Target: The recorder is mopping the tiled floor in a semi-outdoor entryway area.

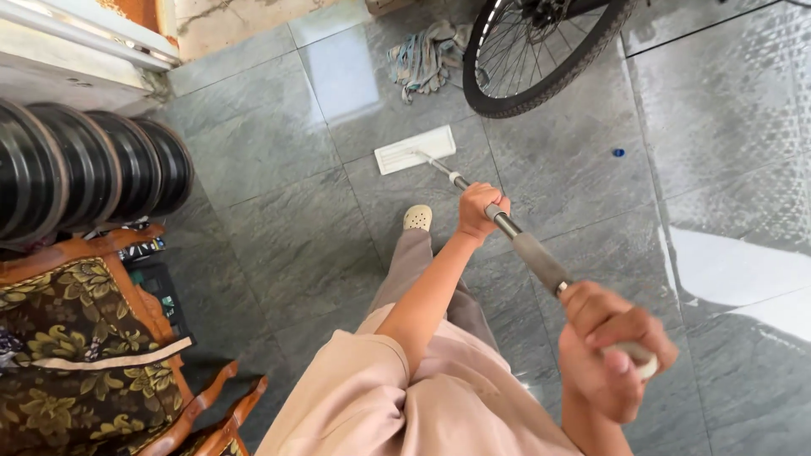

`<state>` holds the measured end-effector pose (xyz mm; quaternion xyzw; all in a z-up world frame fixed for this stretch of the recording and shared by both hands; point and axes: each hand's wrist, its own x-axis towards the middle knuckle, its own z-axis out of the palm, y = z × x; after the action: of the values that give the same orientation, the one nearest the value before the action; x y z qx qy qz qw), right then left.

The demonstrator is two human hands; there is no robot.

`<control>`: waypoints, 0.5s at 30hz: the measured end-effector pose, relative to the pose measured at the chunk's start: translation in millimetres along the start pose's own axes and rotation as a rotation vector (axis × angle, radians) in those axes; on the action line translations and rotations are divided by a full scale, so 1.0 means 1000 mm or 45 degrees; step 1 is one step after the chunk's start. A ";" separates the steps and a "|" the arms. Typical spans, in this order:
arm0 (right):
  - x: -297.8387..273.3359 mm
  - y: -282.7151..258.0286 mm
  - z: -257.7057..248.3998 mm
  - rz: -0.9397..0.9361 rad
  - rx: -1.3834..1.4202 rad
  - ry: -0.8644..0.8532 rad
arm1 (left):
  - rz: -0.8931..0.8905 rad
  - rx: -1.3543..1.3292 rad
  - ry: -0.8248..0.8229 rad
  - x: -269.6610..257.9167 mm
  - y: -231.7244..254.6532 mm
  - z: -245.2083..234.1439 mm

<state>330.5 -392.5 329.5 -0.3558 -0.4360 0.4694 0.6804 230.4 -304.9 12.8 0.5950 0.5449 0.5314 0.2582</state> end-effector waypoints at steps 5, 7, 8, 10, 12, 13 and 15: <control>0.020 0.019 0.011 -0.078 0.002 -0.052 | 0.070 0.009 0.042 0.024 -0.012 0.000; 0.030 0.026 0.013 -0.134 0.039 -0.047 | 0.099 -0.031 0.010 0.033 -0.014 -0.003; 0.035 0.029 0.015 -0.171 0.026 -0.005 | 0.090 -0.015 0.017 0.037 -0.017 -0.002; 0.051 0.035 0.028 -0.222 0.014 0.032 | 0.093 -0.005 0.030 0.053 -0.027 -0.001; 0.062 0.036 0.049 -0.160 -0.012 -0.139 | 0.128 0.023 0.050 0.062 -0.036 -0.002; 0.060 0.049 0.052 -0.156 -0.011 -0.137 | 0.125 0.025 0.049 0.071 -0.055 -0.001; 0.055 0.074 0.059 -0.141 -0.403 0.040 | 0.184 -0.003 -0.026 0.091 -0.091 0.002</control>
<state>261.2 -312.9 299.5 -0.4411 -0.5128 0.3510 0.6475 183.8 -195.7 -36.2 0.6380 0.4972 0.5431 0.2255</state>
